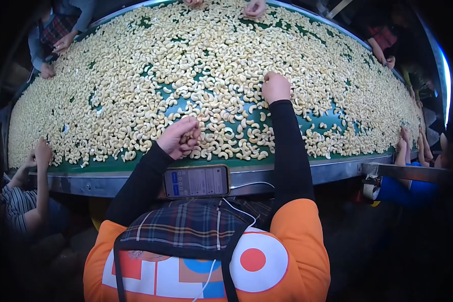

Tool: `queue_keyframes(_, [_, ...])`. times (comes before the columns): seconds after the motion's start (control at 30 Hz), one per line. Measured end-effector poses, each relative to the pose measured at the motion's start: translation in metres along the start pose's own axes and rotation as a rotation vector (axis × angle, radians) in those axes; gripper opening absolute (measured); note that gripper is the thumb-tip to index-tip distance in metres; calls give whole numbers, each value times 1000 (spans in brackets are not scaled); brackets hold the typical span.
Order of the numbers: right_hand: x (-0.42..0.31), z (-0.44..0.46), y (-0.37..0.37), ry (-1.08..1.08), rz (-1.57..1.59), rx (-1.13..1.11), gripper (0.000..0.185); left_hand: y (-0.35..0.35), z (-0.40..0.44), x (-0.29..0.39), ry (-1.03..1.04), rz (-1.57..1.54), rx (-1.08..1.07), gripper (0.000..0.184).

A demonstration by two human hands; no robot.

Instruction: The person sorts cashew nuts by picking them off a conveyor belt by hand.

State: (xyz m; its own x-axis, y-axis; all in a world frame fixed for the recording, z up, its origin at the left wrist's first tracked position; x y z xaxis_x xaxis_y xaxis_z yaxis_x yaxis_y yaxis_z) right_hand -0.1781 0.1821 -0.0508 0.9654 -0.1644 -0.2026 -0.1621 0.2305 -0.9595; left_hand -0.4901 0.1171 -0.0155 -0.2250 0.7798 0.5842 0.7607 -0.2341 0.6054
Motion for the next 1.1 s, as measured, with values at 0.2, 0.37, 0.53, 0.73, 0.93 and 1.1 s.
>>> queue_keyframes(0.2, [-21, -10, 9, 405, 1216, -145, 24, -62, -25, -1, 60, -74, -76, 15])
queue_keyframes(0.37, [-47, 37, 21, 407, 1452, 28, 24, -80, -38, 7, 75, -47, 50, 15])
queue_keyframes(0.53, [-61, 55, 33, -5, 220, 6, 30, -95, -53, 16, 95, 1, 32, 14])
queue_keyframes(0.73, [-55, 39, 38, 341, 803, 33, 29, -129, -69, 21, 99, -53, 30, 13])
queue_keyframes(0.93, [-101, 34, 18, 19, 185, -72, 27, -142, -79, 31, 76, -24, 76, 13])
queue_keyframes(1.1, [-120, 41, 19, -129, -187, -249, 27, -158, -96, 36, 119, -35, 71, 13])
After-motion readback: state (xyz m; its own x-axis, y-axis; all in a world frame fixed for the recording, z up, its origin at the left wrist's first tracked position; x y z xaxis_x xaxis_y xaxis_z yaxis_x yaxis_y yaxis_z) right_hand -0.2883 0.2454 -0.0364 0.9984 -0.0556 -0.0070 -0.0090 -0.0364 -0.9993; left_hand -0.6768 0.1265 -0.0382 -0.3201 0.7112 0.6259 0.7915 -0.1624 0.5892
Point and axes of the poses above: each hand's wrist, its own z-axis towards the middle knuckle, its own y-axis out of the palm, x = y × z, the point moved 1 cm from there along z, towards the middle knuckle, and after that the axes turned 1 degree about -y, right-handed, at the moved point
